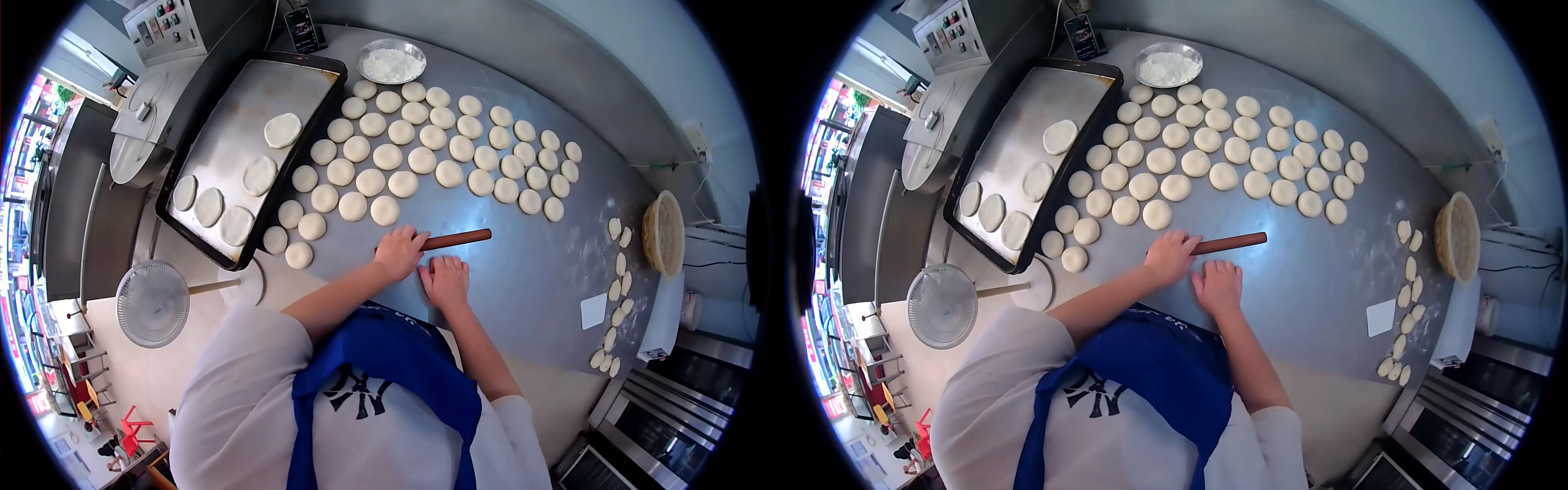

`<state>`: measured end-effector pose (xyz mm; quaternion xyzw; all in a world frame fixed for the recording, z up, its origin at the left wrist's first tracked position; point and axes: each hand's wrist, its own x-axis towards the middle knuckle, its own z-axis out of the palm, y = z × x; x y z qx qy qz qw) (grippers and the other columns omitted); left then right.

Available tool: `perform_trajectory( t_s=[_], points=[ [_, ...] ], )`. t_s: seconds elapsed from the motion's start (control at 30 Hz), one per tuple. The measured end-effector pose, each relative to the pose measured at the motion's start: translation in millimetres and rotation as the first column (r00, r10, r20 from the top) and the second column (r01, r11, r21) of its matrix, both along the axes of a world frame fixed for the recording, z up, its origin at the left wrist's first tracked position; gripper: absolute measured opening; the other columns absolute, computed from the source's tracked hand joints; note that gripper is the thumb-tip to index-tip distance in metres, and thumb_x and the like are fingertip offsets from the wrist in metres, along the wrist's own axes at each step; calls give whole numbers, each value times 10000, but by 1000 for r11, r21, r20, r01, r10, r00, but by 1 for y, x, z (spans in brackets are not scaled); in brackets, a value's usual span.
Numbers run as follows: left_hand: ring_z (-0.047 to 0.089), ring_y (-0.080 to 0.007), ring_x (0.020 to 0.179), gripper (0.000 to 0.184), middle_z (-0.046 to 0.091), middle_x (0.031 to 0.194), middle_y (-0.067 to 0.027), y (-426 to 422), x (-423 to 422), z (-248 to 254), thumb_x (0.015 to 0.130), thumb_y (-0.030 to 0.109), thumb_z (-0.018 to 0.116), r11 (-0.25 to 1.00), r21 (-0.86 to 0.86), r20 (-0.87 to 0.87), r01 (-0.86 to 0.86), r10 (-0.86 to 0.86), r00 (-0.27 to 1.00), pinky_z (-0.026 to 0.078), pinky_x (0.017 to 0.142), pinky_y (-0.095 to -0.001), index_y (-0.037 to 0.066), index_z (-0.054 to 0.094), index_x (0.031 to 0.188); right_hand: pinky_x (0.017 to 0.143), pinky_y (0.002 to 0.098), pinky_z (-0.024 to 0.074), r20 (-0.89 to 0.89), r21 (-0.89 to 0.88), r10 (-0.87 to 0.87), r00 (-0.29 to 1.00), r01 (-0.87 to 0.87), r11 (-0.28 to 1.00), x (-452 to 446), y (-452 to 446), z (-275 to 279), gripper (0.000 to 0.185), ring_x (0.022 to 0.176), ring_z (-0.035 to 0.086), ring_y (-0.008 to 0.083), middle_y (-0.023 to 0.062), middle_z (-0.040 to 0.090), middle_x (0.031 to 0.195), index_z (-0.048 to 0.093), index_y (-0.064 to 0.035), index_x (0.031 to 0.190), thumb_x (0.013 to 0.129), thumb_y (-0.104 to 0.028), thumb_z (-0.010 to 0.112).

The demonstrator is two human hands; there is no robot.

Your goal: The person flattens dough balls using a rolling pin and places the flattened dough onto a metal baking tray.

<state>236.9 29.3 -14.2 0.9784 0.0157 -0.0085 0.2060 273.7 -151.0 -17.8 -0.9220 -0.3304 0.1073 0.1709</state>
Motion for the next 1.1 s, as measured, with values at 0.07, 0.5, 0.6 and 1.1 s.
perform_trajectory(
  t_s=[0.07, 0.5, 0.6, 1.1],
  points=[
    [595, -279, 1113, 508, 605, 1174, -69, 2, -8, 1, 908, 230, 704, 998, -34, -9, -60, 60, 998, 504, 927, -437, 175, 589, 1400, 1030, 526, 386, 104, 36, -53, 993, 49, 998, -6, 9, 2, 434, 1146, 543, 349, 156, 602, 1175, 649, -101, 1124, 875, -451, 715],
    [600, -328, 1073, 417, 613, 1145, -100, 14, -43, -11, 875, 169, 700, 966, 4, 117, -258, 256, 960, 509, 887, -469, 102, 609, 1277, 1221, 666, 127, 8, -5, -117, 993, 117, 993, 10, 24, -6, 655, 1526, 230, 402, 232, 288, 1627, 449, -80, 1451, 950, -456, 641],
    [598, -324, 1077, 406, 613, 1147, -94, 14, -32, -13, 869, 180, 710, 961, -11, 141, -275, 274, 951, 508, 877, -459, 106, 610, 1255, 1226, 644, 136, 83, -13, -150, 985, 152, 988, 10, 34, -12, 693, 1508, 261, 402, 205, 326, 1603, 446, -84, 1459, 921, -457, 671],
    [359, -346, 1508, 729, 425, 1602, -173, -13, -39, 10, 944, 411, 661, 951, 207, -3, 228, -232, 973, 342, 1189, -507, -30, 468, 1492, 1071, 586, 307, 99, 10, -353, 931, 353, 935, 10, -57, 7, 220, 1117, 533, 306, 68, 629, 1086, 668, -132, 977, 886, -330, 699]
  ],
)
